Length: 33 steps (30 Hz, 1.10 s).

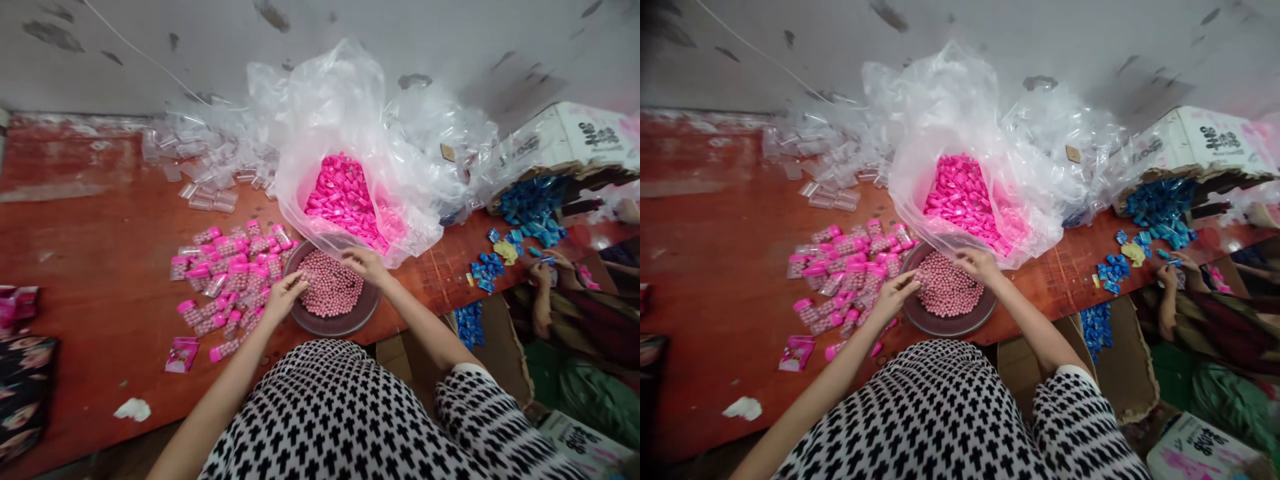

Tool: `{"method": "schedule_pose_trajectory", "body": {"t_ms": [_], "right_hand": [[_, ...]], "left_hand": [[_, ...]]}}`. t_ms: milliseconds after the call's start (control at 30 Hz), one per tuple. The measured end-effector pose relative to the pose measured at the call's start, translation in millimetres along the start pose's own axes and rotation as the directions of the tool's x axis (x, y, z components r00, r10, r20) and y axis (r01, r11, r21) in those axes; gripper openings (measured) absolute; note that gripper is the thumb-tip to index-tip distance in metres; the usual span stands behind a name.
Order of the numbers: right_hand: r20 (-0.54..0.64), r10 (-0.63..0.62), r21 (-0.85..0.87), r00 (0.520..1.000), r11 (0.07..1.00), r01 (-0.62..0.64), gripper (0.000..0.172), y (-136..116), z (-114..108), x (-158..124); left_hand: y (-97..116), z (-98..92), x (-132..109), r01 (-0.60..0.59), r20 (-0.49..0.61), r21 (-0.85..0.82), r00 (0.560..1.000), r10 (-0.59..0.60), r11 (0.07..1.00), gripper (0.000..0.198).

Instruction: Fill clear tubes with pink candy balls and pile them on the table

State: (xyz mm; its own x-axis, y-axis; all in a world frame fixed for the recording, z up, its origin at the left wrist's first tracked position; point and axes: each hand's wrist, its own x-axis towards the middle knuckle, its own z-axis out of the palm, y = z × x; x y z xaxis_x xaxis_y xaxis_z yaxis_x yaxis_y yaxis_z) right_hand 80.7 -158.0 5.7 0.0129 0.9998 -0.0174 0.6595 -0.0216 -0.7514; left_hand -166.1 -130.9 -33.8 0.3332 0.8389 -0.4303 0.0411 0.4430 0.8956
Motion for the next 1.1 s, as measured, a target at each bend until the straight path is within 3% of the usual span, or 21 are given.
{"method": "schedule_pose_trajectory", "body": {"t_ms": [67,167,333,533,667,833,933,1100], "right_hand": [[-0.208,0.13,-0.04,0.97,0.989,-0.141,0.027,19,-14,34],[-0.316,0.182,-0.215,0.931,0.942,-0.257,0.023,49,-30,89],[-0.25,0.144,-0.381,0.957,0.894,-0.234,0.029,69,-28,162],[-0.16,0.158,-0.56,0.974,0.799,-0.221,0.037,57,-5,199],[-0.129,0.186,-0.604,0.974,0.764,-0.226,0.033,53,-3,200],[-0.226,0.149,-0.49,0.963,0.837,-0.244,0.034,47,-19,170],[-0.175,0.071,-0.412,0.982,0.901,-0.138,0.035,34,-30,133],[0.027,-0.108,-0.278,0.994,0.954,0.112,0.034,-7,-35,61]], "left_hand": [[1,1.7,0,0.021,0.033,-0.056,0.999,-0.019,0.998,0.057],[1,7.3,-2,0.072,0.077,-0.127,0.995,-0.062,0.989,0.05],[3,13.8,-2,0.136,0.068,-0.179,0.99,-0.126,0.974,0.049],[7,9.3,5,0.144,0.062,-0.225,0.989,-0.134,0.964,0.047],[8,6.8,7,0.149,0.03,-0.253,0.989,-0.146,0.956,0.046],[16,10.0,10,0.069,-0.035,-0.254,0.996,-0.081,0.965,0.046],[31,16.7,14,-0.025,-0.043,-0.258,0.999,0.014,0.966,0.044],[57,33.7,22,-0.181,-0.056,-0.348,0.983,0.173,0.92,0.044]]}}
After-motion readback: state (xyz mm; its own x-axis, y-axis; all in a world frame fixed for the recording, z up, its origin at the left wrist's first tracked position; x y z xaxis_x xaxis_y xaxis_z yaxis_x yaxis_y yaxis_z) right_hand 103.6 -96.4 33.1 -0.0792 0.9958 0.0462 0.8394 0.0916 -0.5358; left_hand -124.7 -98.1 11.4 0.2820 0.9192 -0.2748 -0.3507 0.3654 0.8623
